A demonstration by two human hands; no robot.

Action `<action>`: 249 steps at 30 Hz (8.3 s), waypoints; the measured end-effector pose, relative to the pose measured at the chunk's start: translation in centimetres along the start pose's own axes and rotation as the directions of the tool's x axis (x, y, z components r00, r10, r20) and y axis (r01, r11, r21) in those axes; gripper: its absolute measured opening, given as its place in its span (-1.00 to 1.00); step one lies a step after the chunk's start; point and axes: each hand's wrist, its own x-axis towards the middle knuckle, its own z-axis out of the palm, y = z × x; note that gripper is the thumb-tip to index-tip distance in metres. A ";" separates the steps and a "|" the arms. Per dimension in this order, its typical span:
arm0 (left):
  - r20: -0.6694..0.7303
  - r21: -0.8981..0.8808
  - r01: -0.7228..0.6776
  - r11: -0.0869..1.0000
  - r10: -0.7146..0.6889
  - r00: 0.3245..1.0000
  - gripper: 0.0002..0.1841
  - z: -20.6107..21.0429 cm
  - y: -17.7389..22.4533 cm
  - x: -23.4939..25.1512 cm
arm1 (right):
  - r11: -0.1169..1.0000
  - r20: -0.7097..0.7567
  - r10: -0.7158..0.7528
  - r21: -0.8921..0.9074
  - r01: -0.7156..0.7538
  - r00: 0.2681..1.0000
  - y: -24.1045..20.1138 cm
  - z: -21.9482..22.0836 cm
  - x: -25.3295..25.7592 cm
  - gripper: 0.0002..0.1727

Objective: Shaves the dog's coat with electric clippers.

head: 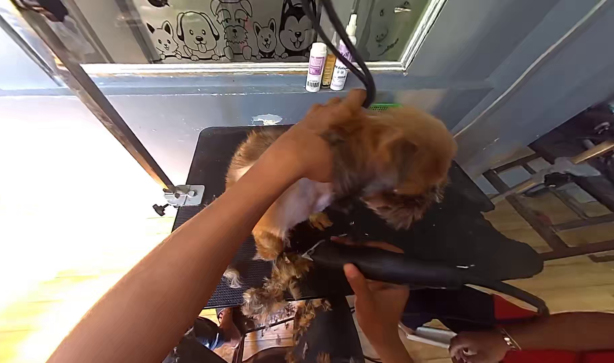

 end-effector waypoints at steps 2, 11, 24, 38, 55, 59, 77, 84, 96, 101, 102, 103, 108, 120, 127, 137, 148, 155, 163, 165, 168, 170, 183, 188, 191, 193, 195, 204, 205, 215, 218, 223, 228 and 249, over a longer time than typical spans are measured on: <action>0.273 0.096 0.224 0.970 -0.242 0.931 0.22 -3.5 5.9 2.1 | 0.982 -0.124 0.184 0.060 -0.178 0.975 -2.2 0.3 -1.0 -0.25; -0.073 0.068 0.225 0.972 -0.220 0.973 0.07 -0.4 7.3 5.1 | 0.985 0.042 0.127 0.111 -0.131 0.991 -7.1 3.5 -1.6 -0.37; -0.100 -0.949 0.171 0.263 -0.771 0.629 -0.10 18.7 3.9 -18.6 | 0.878 0.304 -0.218 -0.354 0.322 0.927 -9.5 7.5 -0.8 -0.32; 0.110 -0.992 0.058 -0.115 -0.517 0.849 -0.59 9.6 -1.5 -17.7 | 0.885 0.297 -0.163 -0.379 0.272 0.941 -10.4 14.5 6.2 -0.34; 0.119 -0.992 0.108 -0.061 -0.708 0.696 -0.61 19.5 17.0 -14.9 | 0.226 0.570 -0.151 -0.776 0.589 0.808 -13.2 12.7 11.2 -0.11; 0.176 -0.984 0.105 -0.146 -0.646 0.743 -0.60 18.9 18.6 -14.7 | 0.007 0.615 -0.030 -0.788 0.615 0.788 -12.5 12.4 12.7 -0.05; 0.259 -0.962 0.255 -0.092 -0.591 0.764 -0.58 22.1 18.0 -15.1 | 0.045 0.668 -0.051 -0.741 0.670 0.743 -11.1 14.7 14.1 -0.06; 0.262 -0.959 0.272 -0.078 -0.602 0.754 -0.61 21.9 17.2 -15.1 | -0.119 0.835 0.016 -0.545 0.830 0.551 -7.4 12.3 13.7 -0.20; 0.295 -0.932 0.363 0.005 -0.573 0.765 -0.56 21.9 17.1 -15.0 | 0.081 0.668 0.412 -0.704 0.706 0.619 -4.7 11.8 13.1 0.04; 0.321 -0.912 0.408 0.039 -0.549 0.771 -0.54 21.9 17.8 -15.0 | -0.044 0.780 -0.003 -0.625 0.779 0.626 -7.3 13.0 15.0 -0.10; 0.331 -0.909 0.416 0.034 -0.548 0.768 -0.54 21.8 17.8 -15.0 | -0.085 0.802 -0.001 -0.595 0.799 0.597 -7.2 12.8 14.8 -0.15; 0.332 -0.910 0.415 0.026 -0.555 0.763 -0.54 21.7 17.6 -15.0 | -0.101 0.825 0.018 -0.561 0.822 0.565 -6.8 12.5 14.6 -0.21; 0.360 -0.884 0.463 0.059 -0.547 0.756 -0.55 21.2 16.8 -15.2 | -0.122 0.850 0.343 -0.381 0.916 0.399 -3.7 10.7 12.2 -0.42; 0.353 -0.893 0.448 0.051 -0.538 0.765 -0.54 22.2 17.3 -15.6 | -0.119 0.746 0.238 -0.614 0.781 0.622 -8.2 14.0 14.3 -0.12; 0.372 -0.865 0.489 0.107 -0.517 0.771 -0.53 22.2 17.6 -15.7 | -0.216 0.550 0.635 -0.547 0.809 0.542 -5.7 15.4 13.0 -0.17; 0.386 -0.850 0.509 0.135 -0.498 0.777 -0.53 21.9 17.9 -15.6 | -0.207 0.443 0.760 -0.528 0.823 0.476 -5.2 15.8 12.1 -0.20; 0.405 -0.820 0.545 0.177 -0.495 0.769 -0.54 21.5 18.0 -15.7 | -0.045 0.364 0.910 -0.391 0.919 0.199 -2.7 14.0 8.5 -0.30; 0.403 -0.825 0.538 0.173 -0.487 0.775 -0.55 21.2 18.0 -15.6 | 0.050 0.439 0.848 -0.624 0.779 0.297 -3.9 14.8 11.5 -0.17; 0.436 -0.783 0.585 0.212 -0.484 0.759 -0.55 20.4 18.1 -15.3 | -0.157 0.495 0.771 -0.462 0.873 0.400 -3.5 16.5 12.6 -0.19; 0.439 -0.776 0.593 0.216 -0.490 0.753 -0.55 20.2 18.1 -15.3 | -0.138 0.456 0.819 -0.433 0.891 0.348 -2.6 16.1 12.3 -0.23; 0.439 -0.763 0.605 0.226 -0.506 0.742 -0.57 20.2 17.9 -15.4 | -0.116 0.421 0.857 -0.404 0.908 0.297 -1.8 15.7 11.9 -0.26; 0.441 -0.753 0.614 0.237 -0.510 0.738 -0.57 20.2 17.9 -15.4 | -0.110 0.405 0.871 -0.393 0.913 0.279 -1.6 15.6 11.6 -0.25; 0.350 -0.923 0.380 -0.066 -0.557 0.753 -0.63 22.9 18.1 -15.4 | -0.026 0.415 0.879 -0.449 0.893 0.234 -4.8 11.5 7.3 -0.27; 0.275 -0.960 0.188 -0.207 -0.572 0.773 -0.71 23.5 18.2 -15.0 | 0.142 0.735 0.453 -0.618 0.773 0.504 -8.8 6.8 7.2 -0.29; 0.300 -0.950 0.191 -0.246 -0.560 0.772 -0.71 23.5 18.5 -14.8 | 0.181 0.675 0.131 -0.736 0.652 0.726 -10.5 5.8 9.1 -0.32; 0.326 -0.941 0.212 -0.262 -0.547 0.771 -0.69 23.5 18.7 -14.8 | 0.116 0.656 0.011 -0.751 0.651 0.755 -11.4 5.7 10.2 -0.33; 0.343 -0.935 0.226 -0.274 -0.540 0.768 -0.71 23.7 18.9 -14.8 | 0.059 0.658 -0.013 -0.751 0.658 0.753 -11.8 5.4 10.9 -0.34; 0.316 -0.947 0.219 -0.234 -0.570 0.758 -0.75 22.7 18.1 -14.7 | 0.084 0.663 0.186 -0.746 0.661 0.725 -11.4 3.8 10.1 -0.29; 0.313 -0.949 0.226 -0.219 -0.571 0.759 -0.75 22.4 17.9 -14.6 | 0.089 0.673 0.194 -0.736 0.671 0.713 -11.2 3.6 10.0 -0.28; 0.331 -0.941 0.309 -0.141 -0.582 0.743 -0.71 22.2 17.3 -14.7 | 0.152 0.617 0.510 -0.750 0.643 0.599 -11.0 4.6 10.1 -0.06; 0.363 -0.925 0.361 -0.122 -0.566 0.740 -0.69 22.4 17.5 -14.9 | 0.189 0.598 0.630 -0.737 0.649 0.495 -11.0 5.2 10.1 -0.09; 0.343 -0.922 0.385 -0.045 -0.557 0.757 -0.62 22.3 17.8 -15.0 | 0.266 0.666 0.274 -0.746 0.610 0.694 -10.1 7.1 12.3 -0.03; 0.361 -0.908 0.418 -0.023 -0.550 0.753 -0.61 22.5 18.0 -14.8 | 0.028 0.725 0.461 -0.589 0.808 0.513 -9.1 9.3 11.3 -0.11; 0.449 -0.691 0.660 0.295 -0.542 0.711 -0.54 19.7 19.4 -14.7 | 0.041 0.564 0.792 -0.432 0.901 0.235 -4.8 16.1 10.9 -0.34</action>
